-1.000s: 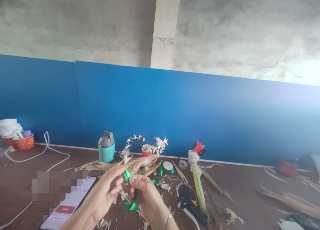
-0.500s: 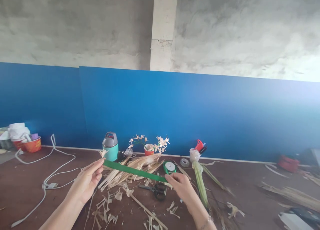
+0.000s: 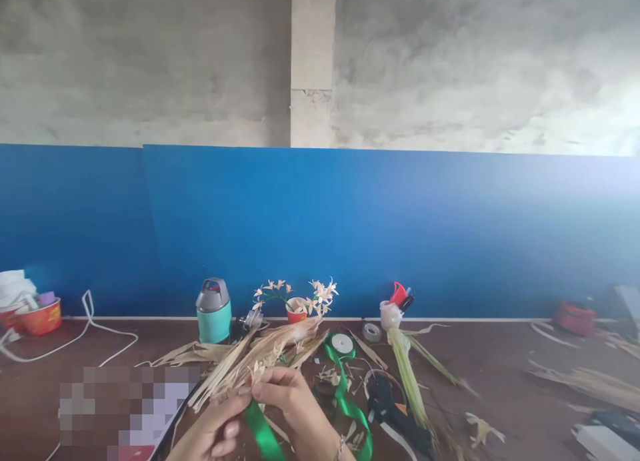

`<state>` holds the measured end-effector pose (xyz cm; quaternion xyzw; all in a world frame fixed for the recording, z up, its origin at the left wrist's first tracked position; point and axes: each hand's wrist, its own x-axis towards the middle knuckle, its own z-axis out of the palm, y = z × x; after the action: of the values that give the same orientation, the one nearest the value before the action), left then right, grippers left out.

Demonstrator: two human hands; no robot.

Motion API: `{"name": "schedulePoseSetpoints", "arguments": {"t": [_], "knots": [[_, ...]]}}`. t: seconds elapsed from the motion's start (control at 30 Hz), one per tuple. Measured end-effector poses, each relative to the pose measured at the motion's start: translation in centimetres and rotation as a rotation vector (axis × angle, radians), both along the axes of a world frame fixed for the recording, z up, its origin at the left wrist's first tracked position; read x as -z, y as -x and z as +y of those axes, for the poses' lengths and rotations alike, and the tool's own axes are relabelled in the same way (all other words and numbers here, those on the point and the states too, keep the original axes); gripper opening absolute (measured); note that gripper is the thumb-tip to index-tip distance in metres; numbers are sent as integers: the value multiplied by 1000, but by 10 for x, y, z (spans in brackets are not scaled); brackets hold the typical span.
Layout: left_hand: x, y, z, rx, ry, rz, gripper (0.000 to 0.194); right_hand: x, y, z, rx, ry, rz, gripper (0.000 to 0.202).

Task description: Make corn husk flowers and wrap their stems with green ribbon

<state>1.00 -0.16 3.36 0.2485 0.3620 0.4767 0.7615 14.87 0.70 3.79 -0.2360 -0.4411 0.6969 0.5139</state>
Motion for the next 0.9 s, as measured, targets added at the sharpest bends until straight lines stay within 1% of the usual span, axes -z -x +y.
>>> {"name": "schedulePoseSetpoints", "arguments": {"t": [0.07, 0.13, 0.2, 0.3, 0.4, 0.53, 0.7, 0.8, 0.9], "knots": [[4, 3, -2, 46, 30, -36, 37, 2, -1, 1, -42, 91, 76, 8], [4, 3, -4, 71, 16, -52, 37, 0, -1, 0, -61, 135, 109, 9], [-1, 0, -7, 30, -37, -23, 38, -5, -1, -2, -62, 132, 110, 9], [-12, -6, -10, -47, -143, 102, 38, -13, 1, -4, -48, 79, 101, 10], [-23, -10, -10, -85, -261, 300, 35, -18, 0, -6, -12, 28, 75, 16], [-35, -13, -7, -113, -407, 573, 27, -27, -1, -10, 72, 7, 71, 22], [-50, -20, -4, -181, -645, 825, 16, -34, -1, -13, 310, -19, 89, 24], [-54, -24, -5, -234, -759, 857, 16, -36, -1, -15, 398, -60, 64, 24], [-52, -24, -4, -231, -768, 783, 15, -38, -3, -17, 401, -99, 47, 22]]}}
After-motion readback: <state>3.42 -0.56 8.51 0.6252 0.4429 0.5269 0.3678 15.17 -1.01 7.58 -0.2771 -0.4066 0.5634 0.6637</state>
